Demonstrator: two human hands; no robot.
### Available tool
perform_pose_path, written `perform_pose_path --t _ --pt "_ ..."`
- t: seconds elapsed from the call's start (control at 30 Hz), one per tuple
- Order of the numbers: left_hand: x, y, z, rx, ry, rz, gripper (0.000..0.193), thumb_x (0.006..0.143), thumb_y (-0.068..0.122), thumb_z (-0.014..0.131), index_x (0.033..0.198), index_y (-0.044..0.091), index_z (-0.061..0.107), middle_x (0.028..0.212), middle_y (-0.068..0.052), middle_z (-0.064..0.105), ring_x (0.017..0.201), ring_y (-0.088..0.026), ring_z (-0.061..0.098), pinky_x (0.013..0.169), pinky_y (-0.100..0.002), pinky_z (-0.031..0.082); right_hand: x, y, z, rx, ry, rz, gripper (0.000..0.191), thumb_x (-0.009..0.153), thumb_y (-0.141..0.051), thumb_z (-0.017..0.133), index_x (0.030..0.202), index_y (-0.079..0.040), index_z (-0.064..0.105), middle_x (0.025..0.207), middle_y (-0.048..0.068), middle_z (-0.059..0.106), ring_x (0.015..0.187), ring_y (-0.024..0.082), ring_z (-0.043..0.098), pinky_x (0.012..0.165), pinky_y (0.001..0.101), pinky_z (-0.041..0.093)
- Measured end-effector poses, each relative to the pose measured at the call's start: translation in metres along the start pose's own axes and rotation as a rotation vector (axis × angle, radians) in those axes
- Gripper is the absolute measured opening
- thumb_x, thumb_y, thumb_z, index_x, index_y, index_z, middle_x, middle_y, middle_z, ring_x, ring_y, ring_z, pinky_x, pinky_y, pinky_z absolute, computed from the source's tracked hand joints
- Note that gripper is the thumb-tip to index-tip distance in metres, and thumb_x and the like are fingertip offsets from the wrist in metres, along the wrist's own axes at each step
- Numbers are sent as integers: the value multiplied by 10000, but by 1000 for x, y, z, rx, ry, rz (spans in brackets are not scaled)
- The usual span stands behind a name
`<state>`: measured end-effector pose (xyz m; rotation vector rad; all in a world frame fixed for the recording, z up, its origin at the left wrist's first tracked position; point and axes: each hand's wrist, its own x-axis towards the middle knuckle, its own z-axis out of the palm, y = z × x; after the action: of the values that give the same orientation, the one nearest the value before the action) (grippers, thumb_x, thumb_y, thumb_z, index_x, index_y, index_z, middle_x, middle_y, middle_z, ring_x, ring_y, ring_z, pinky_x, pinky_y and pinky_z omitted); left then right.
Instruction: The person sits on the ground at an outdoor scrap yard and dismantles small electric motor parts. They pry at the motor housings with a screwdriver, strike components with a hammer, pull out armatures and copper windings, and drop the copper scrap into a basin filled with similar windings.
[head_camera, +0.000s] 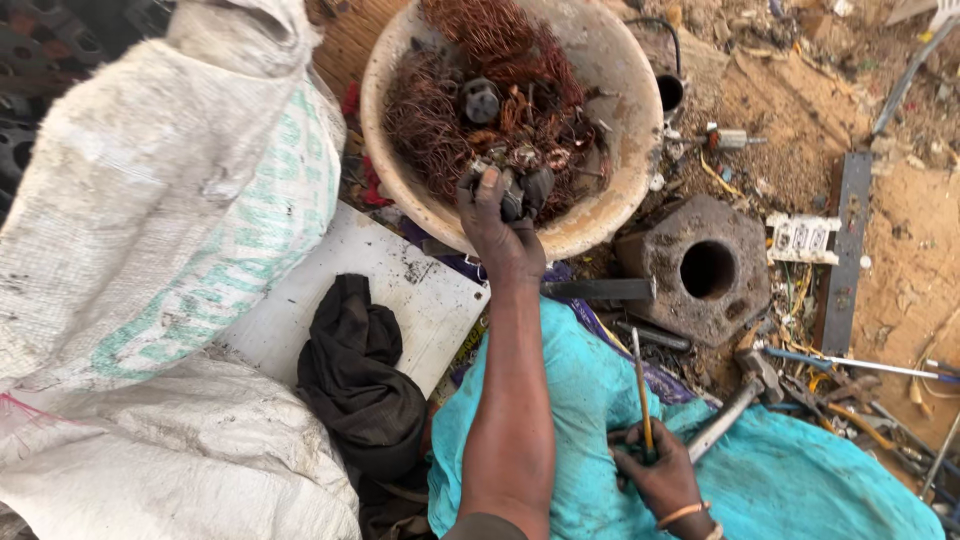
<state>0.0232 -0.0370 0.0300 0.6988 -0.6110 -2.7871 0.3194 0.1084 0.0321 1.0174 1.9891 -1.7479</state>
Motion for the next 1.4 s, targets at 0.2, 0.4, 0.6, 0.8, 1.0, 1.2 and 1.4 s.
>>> perform_pose_path --t 0.2,0.4,0.6,0.8,1.0,1.2,1.4 --pt "1 3 2 -73 -24 -4 408 844 300 829 1127 129 590 1066 -22 630 993 -154 646 822 -339 610 2 14 -12 -168 20 -65 214 778 26 807 909 5 639 863 131 755 583 161 670 495 304 564" --pt "-1 9 6 -43 8 6 419 846 310 829 1130 114 592 1058 -26 631 1025 -136 665 831 -288 614 -2 11 -45 -158 181 -86 192 810 -27 777 981 23 707 884 140 806 660 196 756 561 302 563" --pt "-4 14 12 -64 -44 46 362 905 224 826 1147 102 586 997 -26 626 910 -125 640 733 -270 593 28 -87 -50 -676 434 -167 235 916 -233 788 1086 -71 788 865 122 811 646 226 693 528 324 497" --pt "-11 27 23 -11 -25 44 406 856 207 824 1164 93 585 996 -23 652 900 -143 675 758 -285 618 118 -218 17 -630 244 -744 145 987 -232 725 1075 -122 759 981 47 792 797 79 751 619 230 591" --pt "-9 35 31 -41 -54 30 441 864 177 826 1195 92 547 1011 -39 668 923 -153 685 824 -305 609 161 -263 58 -722 80 -805 360 858 -120 747 1218 -103 739 1054 109 775 852 167 749 713 326 629" --pt "-4 30 27 -8 -68 86 449 888 169 845 1218 59 562 960 -18 648 807 -124 620 645 -250 527 122 -258 34 -984 101 -577 342 967 -253 737 1269 -93 712 945 137 775 707 262 677 628 441 579" --pt "-1 22 18 -22 34 38 540 776 201 849 1217 135 543 985 -28 660 872 -141 696 741 -267 637 40 -244 27 -893 -2 -449 485 970 -307 625 1439 -189 592 852 90 806 488 153 667 456 330 530"
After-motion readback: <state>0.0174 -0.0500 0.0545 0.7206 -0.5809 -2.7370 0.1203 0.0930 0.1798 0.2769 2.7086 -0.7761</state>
